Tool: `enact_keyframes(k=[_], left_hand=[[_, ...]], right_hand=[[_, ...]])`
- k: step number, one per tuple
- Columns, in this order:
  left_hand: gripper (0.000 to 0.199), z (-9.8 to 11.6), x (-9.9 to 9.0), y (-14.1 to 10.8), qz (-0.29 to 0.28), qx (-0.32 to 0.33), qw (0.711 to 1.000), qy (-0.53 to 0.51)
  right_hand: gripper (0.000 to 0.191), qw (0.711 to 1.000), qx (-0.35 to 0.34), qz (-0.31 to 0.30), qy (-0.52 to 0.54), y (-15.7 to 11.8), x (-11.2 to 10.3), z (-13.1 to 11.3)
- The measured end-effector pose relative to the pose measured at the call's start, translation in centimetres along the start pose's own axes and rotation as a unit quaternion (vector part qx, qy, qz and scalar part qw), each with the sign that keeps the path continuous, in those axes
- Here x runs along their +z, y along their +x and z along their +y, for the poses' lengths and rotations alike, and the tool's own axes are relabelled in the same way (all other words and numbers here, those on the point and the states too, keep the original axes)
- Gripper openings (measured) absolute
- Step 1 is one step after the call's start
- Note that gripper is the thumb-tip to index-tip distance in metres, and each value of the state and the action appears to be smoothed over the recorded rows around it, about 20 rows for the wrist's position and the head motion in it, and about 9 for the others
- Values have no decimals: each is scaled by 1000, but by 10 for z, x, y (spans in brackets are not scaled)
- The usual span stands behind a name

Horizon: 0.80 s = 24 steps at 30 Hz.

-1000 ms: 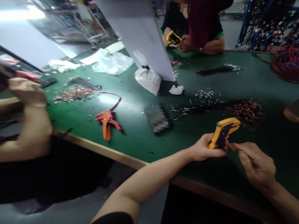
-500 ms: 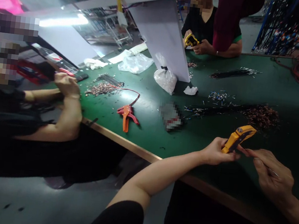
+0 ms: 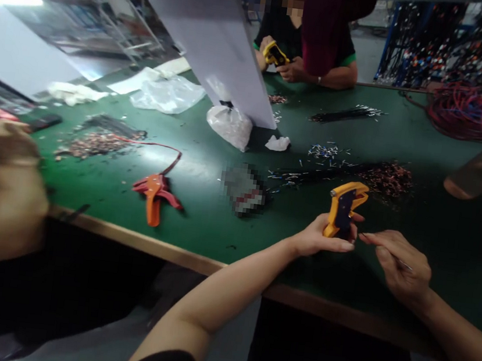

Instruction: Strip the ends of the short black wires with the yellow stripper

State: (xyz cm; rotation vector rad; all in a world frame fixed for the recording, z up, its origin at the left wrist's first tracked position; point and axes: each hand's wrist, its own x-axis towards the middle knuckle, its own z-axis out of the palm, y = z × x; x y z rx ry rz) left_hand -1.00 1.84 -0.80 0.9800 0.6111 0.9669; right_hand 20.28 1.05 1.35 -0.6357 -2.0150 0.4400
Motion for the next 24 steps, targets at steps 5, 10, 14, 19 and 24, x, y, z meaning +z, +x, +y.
enact_keyframes(k=[5,10,14,19,24], left_hand=[[60,1,0,-1,-12,1,1000,2],[58,2,0,-2,-18,9,1000,15],[57,0,-2,-2,-19,11,1000,19],[55,1,-1,-3,-29,16,999,28],[55,4,2,-4,-44,25,998,42]], right_hand=[[32,1000,3,16,6,5,-1,-4],[30,1000,14,22,6,7,0,-5],[28,998,42,38,7,6,-1,-5],[28,996,76,54,17,4,0,-7],[31,995,76,55,36,4,2,-8]])
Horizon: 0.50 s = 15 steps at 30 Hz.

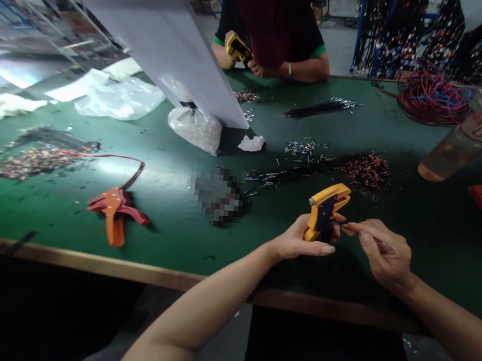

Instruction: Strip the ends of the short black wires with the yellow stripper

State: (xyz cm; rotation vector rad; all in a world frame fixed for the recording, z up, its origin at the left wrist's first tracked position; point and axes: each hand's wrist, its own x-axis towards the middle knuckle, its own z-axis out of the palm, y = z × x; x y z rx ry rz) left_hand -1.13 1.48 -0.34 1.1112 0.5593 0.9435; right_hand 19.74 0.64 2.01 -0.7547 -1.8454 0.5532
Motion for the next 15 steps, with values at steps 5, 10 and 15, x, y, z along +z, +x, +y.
enact_keyframes(k=[5,10,15], left_hand=[[54,0,1,0,8,5,1000,12],[55,1,1,-1,3,-3,1000,14],[53,-1,1,0,13,-9,999,28]], right_hand=[[29,1000,-3,0,7,1,0,-2],[25,1000,15,-3,-18,1,1,-1],[25,1000,10,2,-18,1,1,-1]])
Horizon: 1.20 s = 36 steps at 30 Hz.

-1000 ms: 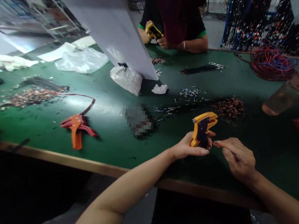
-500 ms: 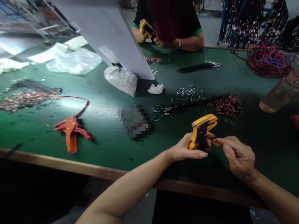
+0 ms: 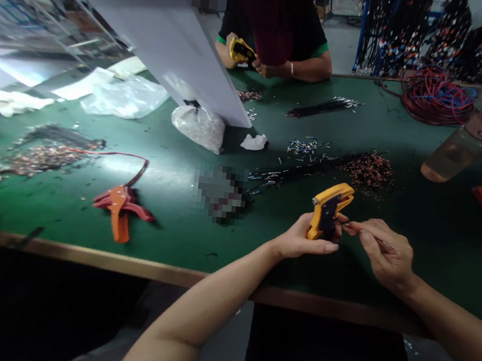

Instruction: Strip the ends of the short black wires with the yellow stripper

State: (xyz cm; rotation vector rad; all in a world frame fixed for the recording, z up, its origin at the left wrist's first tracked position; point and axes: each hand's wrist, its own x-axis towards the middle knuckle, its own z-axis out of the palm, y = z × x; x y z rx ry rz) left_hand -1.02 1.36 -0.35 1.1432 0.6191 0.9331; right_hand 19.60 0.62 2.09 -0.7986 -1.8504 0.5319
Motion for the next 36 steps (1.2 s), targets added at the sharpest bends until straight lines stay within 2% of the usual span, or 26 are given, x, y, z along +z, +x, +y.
enact_keyframes(k=[5,12,20,23,27,30,31,34,36], left_hand=[[53,-4,4,1,16,-5,1000,-11],[51,-6,9,5,50,-19,998,26],[49,-9,16,6,64,14,997,44],[50,-12,18,6,77,6,996,51],[53,-16,13,7,104,7,994,23],[55,-14,5,9,92,-4,995,-22],[57,-12,2,10,104,2,994,-42],[65,-8,-5,11,120,29,987,-100],[62,-5,-8,11,112,39,985,-122]], right_hand=[[23,1000,4,-18,-20,-4,-5,1],[21,1000,7,-26,-5,-5,-8,5],[26,998,63,-12,-18,-13,-10,6],[24,997,72,-11,-18,-14,-11,6],[20,998,69,13,5,-14,-10,4],[20,992,114,45,28,-12,-11,5],[22,990,131,49,34,-11,-12,6],[37,984,166,20,58,-3,-13,15],[44,975,196,-49,95,1,-12,22]])
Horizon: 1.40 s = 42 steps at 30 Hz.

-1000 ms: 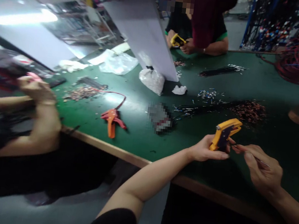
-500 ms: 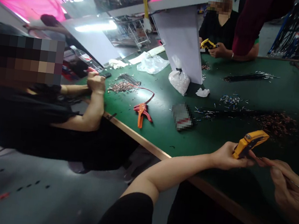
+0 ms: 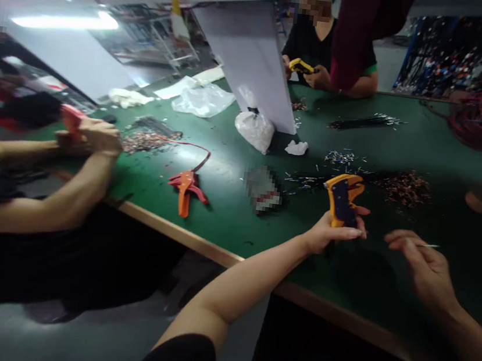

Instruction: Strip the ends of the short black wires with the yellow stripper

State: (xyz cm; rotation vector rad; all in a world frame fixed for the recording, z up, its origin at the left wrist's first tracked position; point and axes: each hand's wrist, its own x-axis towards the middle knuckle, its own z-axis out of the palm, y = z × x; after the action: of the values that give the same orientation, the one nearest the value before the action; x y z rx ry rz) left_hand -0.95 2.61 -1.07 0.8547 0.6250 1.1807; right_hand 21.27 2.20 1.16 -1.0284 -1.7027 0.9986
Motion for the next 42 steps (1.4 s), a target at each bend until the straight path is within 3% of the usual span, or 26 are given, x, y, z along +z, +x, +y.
enact_keyframes(k=[3,6,11,13,16,21,24,29,32,35,38,42], left_hand=[[56,1,0,-2,-9,8,1000,-9],[55,2,5,-6,0,-6,1000,12],[58,15,34,-9,-46,-107,991,68],[58,20,52,-12,-53,-136,986,83],[80,19,76,-16,-18,-124,990,63],[65,-4,89,-15,-18,-171,985,27],[63,-11,83,-10,-28,-169,985,18],[60,-2,56,-8,9,-121,992,42],[57,1,37,-10,31,-100,993,49],[59,-3,27,-14,15,-119,993,16],[55,-11,25,-20,-10,-131,991,29],[53,-14,25,-26,-50,-144,988,37]], right_hand=[[42,993,48,-110,21,4,5,5],[39,978,45,-201,32,2,13,7],[43,971,6,-238,34,-5,8,3],[41,973,-4,-227,37,-12,-2,0],[35,984,-21,-174,26,-26,-21,-1],[30,993,-26,-97,-61,-51,-34,6],[31,990,-20,-92,-100,-54,-32,6],[33,985,-3,-161,-67,-35,-41,-2],[35,998,30,-51,5,-19,-48,-1],[37,986,69,68,138,-3,-42,3],[36,961,90,90,246,9,-25,7],[36,942,103,122,296,15,-5,12]])
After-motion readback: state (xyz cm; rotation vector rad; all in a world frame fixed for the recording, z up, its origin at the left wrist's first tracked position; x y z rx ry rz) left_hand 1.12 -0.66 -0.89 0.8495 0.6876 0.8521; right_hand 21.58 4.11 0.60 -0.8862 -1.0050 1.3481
